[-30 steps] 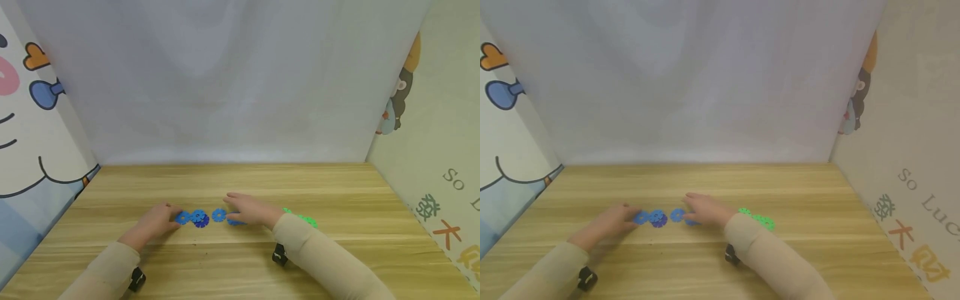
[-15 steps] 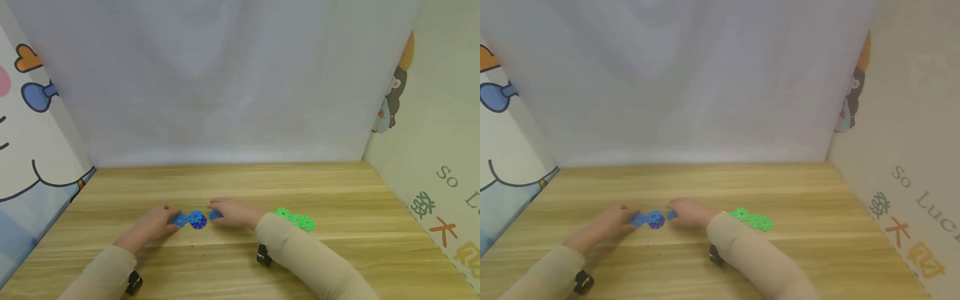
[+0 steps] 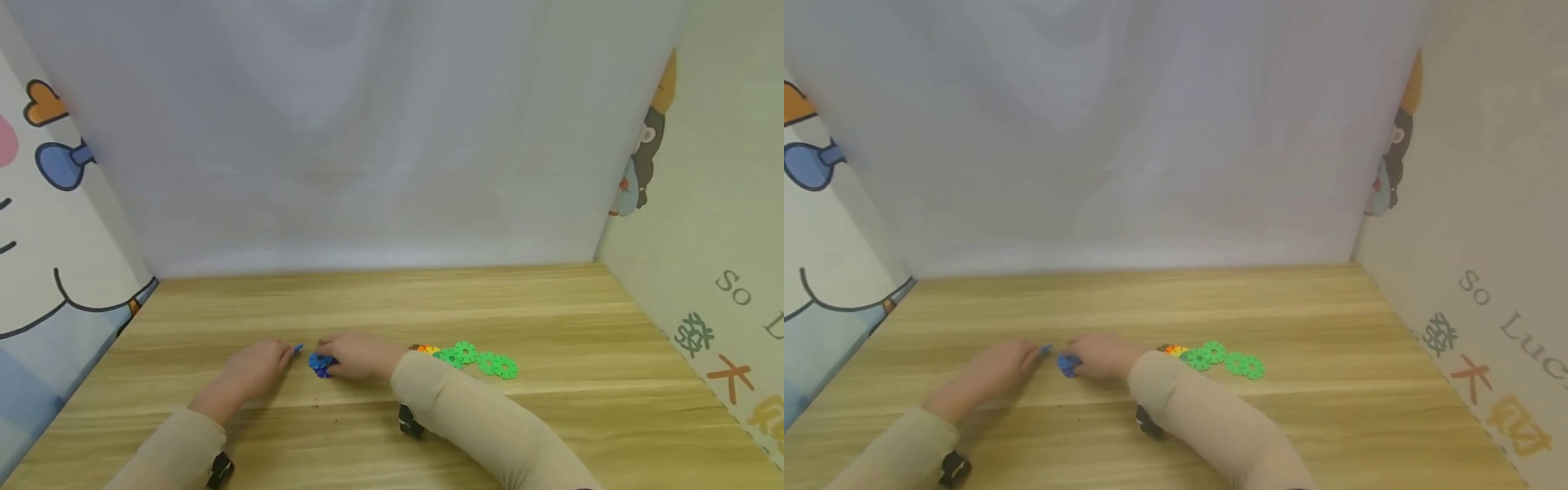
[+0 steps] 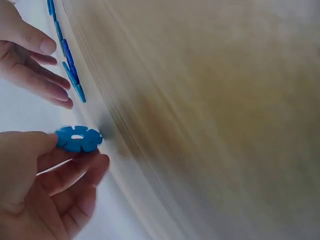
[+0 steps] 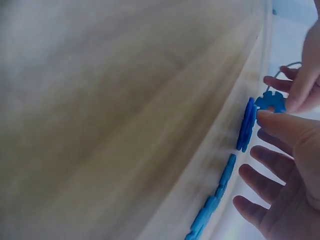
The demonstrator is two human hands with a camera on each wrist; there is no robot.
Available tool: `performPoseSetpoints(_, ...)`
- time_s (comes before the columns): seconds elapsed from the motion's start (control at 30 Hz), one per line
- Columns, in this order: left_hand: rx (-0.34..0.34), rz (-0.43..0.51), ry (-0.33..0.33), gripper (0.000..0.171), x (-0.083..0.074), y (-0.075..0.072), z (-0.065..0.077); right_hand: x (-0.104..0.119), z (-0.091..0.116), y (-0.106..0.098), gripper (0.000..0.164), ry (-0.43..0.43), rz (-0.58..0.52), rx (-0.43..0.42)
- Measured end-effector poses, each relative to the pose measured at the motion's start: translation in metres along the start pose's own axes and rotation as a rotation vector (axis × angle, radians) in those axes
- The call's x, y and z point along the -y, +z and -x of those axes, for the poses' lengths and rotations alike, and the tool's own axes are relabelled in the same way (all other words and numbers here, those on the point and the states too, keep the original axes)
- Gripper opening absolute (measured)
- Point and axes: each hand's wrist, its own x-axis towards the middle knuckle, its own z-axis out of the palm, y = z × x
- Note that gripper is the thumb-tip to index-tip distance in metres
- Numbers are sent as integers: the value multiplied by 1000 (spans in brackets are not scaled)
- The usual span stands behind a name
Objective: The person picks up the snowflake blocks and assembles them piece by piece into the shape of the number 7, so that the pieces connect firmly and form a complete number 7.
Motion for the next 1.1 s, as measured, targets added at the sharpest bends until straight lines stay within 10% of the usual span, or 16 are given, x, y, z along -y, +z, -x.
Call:
performPoseSetpoints(0.73,-67,271,32,15,-9,0,-2,-7,12,-14,20,56,54,-188)
performPoseSetpoints(1.1,-45,347,27,20,-26,-2,-1,-22,45,-30,22,155,-452,-207)
